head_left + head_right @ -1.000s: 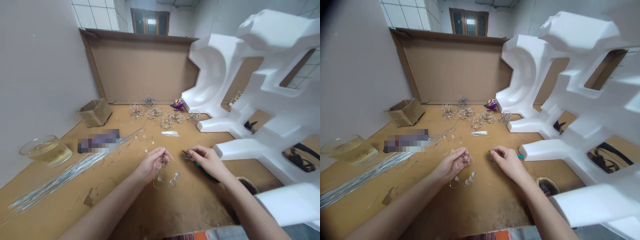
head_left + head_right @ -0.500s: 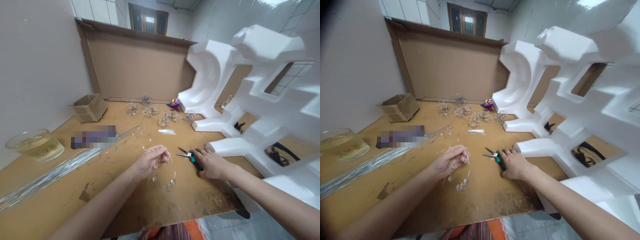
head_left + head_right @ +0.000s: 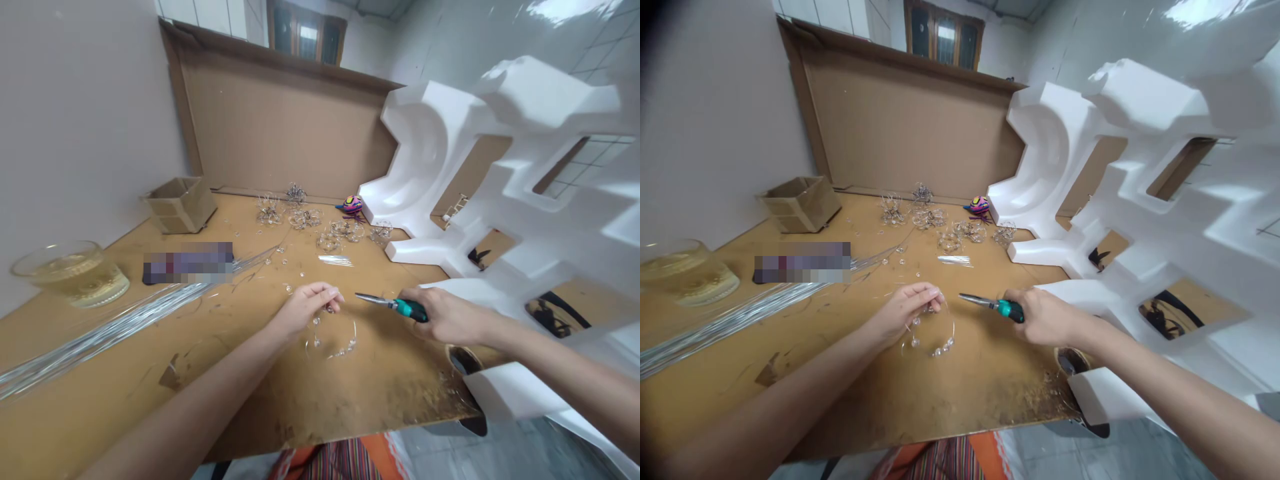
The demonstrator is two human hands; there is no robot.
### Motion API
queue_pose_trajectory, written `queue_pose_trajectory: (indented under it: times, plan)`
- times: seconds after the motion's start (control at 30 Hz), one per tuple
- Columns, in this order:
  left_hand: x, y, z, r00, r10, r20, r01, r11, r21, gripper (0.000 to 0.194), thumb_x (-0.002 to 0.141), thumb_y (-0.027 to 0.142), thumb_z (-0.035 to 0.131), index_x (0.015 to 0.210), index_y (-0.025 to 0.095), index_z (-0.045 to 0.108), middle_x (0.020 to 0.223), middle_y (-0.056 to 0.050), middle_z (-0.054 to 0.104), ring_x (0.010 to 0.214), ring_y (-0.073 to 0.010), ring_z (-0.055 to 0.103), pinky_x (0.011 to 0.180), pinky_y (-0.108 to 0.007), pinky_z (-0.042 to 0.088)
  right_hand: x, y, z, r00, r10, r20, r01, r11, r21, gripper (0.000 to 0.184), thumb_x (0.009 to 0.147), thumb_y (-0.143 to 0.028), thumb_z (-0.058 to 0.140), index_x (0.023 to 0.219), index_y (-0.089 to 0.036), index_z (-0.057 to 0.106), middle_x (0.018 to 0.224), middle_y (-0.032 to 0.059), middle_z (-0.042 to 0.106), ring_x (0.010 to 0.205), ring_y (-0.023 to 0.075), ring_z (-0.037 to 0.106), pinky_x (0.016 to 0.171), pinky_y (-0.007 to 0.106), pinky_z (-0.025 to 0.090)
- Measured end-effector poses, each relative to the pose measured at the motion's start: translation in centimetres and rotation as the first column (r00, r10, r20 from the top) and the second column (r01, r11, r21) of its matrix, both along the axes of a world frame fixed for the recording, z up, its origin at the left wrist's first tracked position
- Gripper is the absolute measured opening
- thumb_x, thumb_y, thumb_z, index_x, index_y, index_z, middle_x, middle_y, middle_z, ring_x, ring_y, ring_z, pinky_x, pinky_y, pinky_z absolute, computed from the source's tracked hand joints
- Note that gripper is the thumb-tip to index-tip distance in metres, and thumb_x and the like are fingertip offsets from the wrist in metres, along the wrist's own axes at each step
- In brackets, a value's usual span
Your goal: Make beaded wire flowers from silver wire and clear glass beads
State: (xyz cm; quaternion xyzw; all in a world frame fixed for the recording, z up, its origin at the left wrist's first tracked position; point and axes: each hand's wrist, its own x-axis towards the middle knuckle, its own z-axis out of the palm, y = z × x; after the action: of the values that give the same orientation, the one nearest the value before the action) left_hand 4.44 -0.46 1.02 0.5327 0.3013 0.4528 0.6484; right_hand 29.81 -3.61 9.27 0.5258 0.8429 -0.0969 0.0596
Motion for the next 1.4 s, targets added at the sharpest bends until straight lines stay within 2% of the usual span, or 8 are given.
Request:
queue_pose_trajectory:
  times: [0.07, 0.17, 0.4, 0.53, 0.77, 1.07, 1.4]
  plan:
    - [0.1, 0.0, 0.0, 0.999, 0.025, -0.028, -0.024, 0.999, 0.029, 0.020, 0.078, 0.033, 0.057, 0.071, 0.017, 0.066, 0.062, 0.001, 0.061, 0.063, -0.0085, 0.053, 0.067, -0.020, 0.039, -0.2, -0.7, 1.2, 0.997, 0.073, 0.001, -0.073, 0.997, 0.003, 0.014, 0.064, -0.013, 0.049, 0.076, -0.020, 0.048, 0.065, -0.0004, 0.056, 0.055, 0.0127, 0.048, 0.053, 0.023, 0.030]
    - [0.1, -0.3, 0.2, 0.998, 0.035, -0.058, -0.030, 0.997, 0.075, 0.021, 0.078, 0.034, 0.056, 0.071, 0.018, 0.067, 0.063, 0.001, 0.061, 0.064, -0.0088, 0.053, 0.068, -0.020, 0.040, -0.7, -1.4, 1.9, 0.995, 0.100, 0.021, -0.100, 0.995, 0.008, 0.016, 0.062, -0.012, 0.049, 0.075, -0.020, 0.049, 0.068, 0.0004, 0.057, 0.058, 0.0134, 0.050, 0.054, 0.023, 0.031]
    - [0.2, -0.4, 0.5, 0.998, 0.019, -0.067, -0.013, 0.995, 0.102, 0.020, 0.077, 0.034, 0.057, 0.071, 0.018, 0.066, 0.063, 0.002, 0.061, 0.064, -0.0091, 0.054, 0.070, -0.021, 0.041, -1.1, -1.6, 2.0, 1.000, 0.023, -0.005, -0.023, 0.997, -0.080, 0.014, 0.060, -0.013, 0.049, 0.073, -0.019, 0.051, 0.068, 0.0009, 0.057, 0.056, 0.0130, 0.048, 0.052, 0.023, 0.030]
    - [0.2, -0.4, 0.4, 0.998, 0.025, -0.057, -0.019, 0.995, 0.101, 0.019, 0.076, 0.034, 0.057, 0.070, 0.018, 0.066, 0.061, 0.001, 0.061, 0.063, -0.0095, 0.054, 0.069, -0.022, 0.041, -1.0, -1.5, 2.1, 0.999, 0.026, -0.025, -0.029, 0.991, -0.130, 0.013, 0.061, -0.012, 0.048, 0.071, -0.020, 0.050, 0.064, -0.0006, 0.055, 0.053, 0.0116, 0.045, 0.049, 0.022, 0.029]
    - [0.2, -0.3, 0.5, 0.998, 0.024, -0.062, -0.018, 0.995, 0.103, 0.019, 0.076, 0.034, 0.057, 0.070, 0.018, 0.066, 0.060, 0.002, 0.060, 0.063, -0.0091, 0.054, 0.069, -0.022, 0.041, -0.8, -1.4, 1.8, 0.999, 0.033, -0.017, -0.035, 0.990, -0.133, 0.012, 0.061, -0.011, 0.048, 0.070, -0.019, 0.050, 0.062, -0.0003, 0.055, 0.052, 0.0118, 0.045, 0.048, 0.022, 0.030]
    - [0.2, -0.3, 0.4, 0.996, 0.019, -0.085, -0.011, 0.995, 0.099, 0.020, 0.076, 0.035, 0.057, 0.070, 0.019, 0.066, 0.061, 0.001, 0.060, 0.063, -0.0098, 0.053, 0.069, -0.023, 0.041, -1.0, -1.5, 1.8, 0.997, 0.069, 0.040, -0.066, 0.995, -0.071, 0.012, 0.062, -0.011, 0.048, 0.069, -0.021, 0.049, 0.061, -0.0005, 0.055, 0.052, 0.0125, 0.046, 0.049, 0.023, 0.029]
    - [0.2, -0.4, 0.6, 0.994, 0.029, -0.107, -0.019, 0.995, 0.100, 0.021, 0.076, 0.035, 0.056, 0.069, 0.018, 0.066, 0.061, 0.001, 0.061, 0.063, -0.0109, 0.054, 0.071, -0.024, 0.041, -1.5, -2.1, 1.7, 0.986, 0.081, 0.143, -0.093, 0.993, 0.078, 0.010, 0.063, -0.014, 0.048, 0.069, -0.022, 0.046, 0.063, 0.0008, 0.056, 0.053, 0.0145, 0.048, 0.051, 0.024, 0.027]
